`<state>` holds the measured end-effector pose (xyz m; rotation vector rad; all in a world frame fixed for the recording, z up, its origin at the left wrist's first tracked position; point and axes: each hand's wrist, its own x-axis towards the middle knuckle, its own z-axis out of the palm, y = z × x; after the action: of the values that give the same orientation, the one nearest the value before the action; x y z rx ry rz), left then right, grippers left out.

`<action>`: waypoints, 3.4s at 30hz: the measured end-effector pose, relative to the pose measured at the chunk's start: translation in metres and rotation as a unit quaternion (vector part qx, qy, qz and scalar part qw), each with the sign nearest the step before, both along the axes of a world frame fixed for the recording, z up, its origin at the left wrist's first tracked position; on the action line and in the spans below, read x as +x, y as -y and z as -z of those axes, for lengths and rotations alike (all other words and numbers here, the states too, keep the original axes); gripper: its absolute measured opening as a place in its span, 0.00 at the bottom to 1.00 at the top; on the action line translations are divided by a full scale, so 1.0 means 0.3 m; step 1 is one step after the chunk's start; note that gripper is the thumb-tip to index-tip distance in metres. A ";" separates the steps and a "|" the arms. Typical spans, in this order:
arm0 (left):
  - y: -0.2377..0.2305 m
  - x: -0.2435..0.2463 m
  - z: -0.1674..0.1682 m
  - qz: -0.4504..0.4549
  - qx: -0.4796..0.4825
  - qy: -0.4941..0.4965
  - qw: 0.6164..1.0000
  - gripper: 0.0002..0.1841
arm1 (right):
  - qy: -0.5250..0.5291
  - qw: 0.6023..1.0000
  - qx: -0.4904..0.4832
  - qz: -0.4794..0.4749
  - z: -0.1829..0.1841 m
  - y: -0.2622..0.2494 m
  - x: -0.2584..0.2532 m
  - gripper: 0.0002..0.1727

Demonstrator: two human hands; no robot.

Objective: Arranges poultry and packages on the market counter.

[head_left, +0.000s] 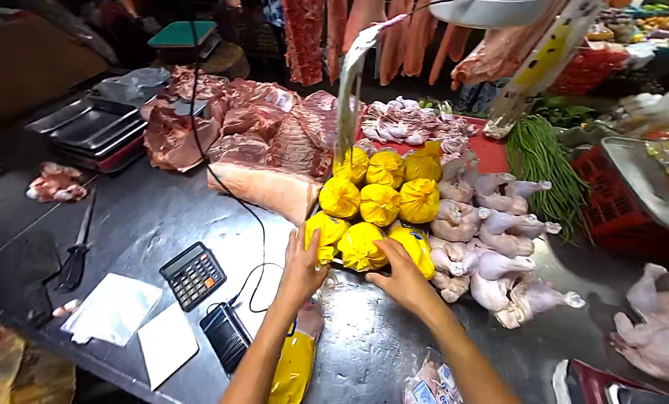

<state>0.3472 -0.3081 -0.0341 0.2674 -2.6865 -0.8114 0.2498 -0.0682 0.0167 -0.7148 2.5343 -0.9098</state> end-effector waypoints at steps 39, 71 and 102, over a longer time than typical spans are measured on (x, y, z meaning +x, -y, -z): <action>-0.653 -0.175 -0.047 -0.149 0.588 0.075 0.792 0.34 | 0.097 0.987 0.126 -0.005 -0.092 0.017 -0.706 0.33; -0.561 0.257 -0.021 0.012 0.389 0.079 0.918 0.25 | -0.027 0.988 -0.129 0.085 -0.344 -0.343 -0.455 0.33; -0.858 0.567 -0.149 -0.042 0.690 0.063 0.720 0.48 | 0.100 0.902 -0.388 0.162 -0.016 -0.753 0.753 0.50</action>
<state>0.5173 -0.0506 0.0105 0.7392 -1.5255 -2.6355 0.4757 0.1577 0.0214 -0.3525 2.0888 -2.0433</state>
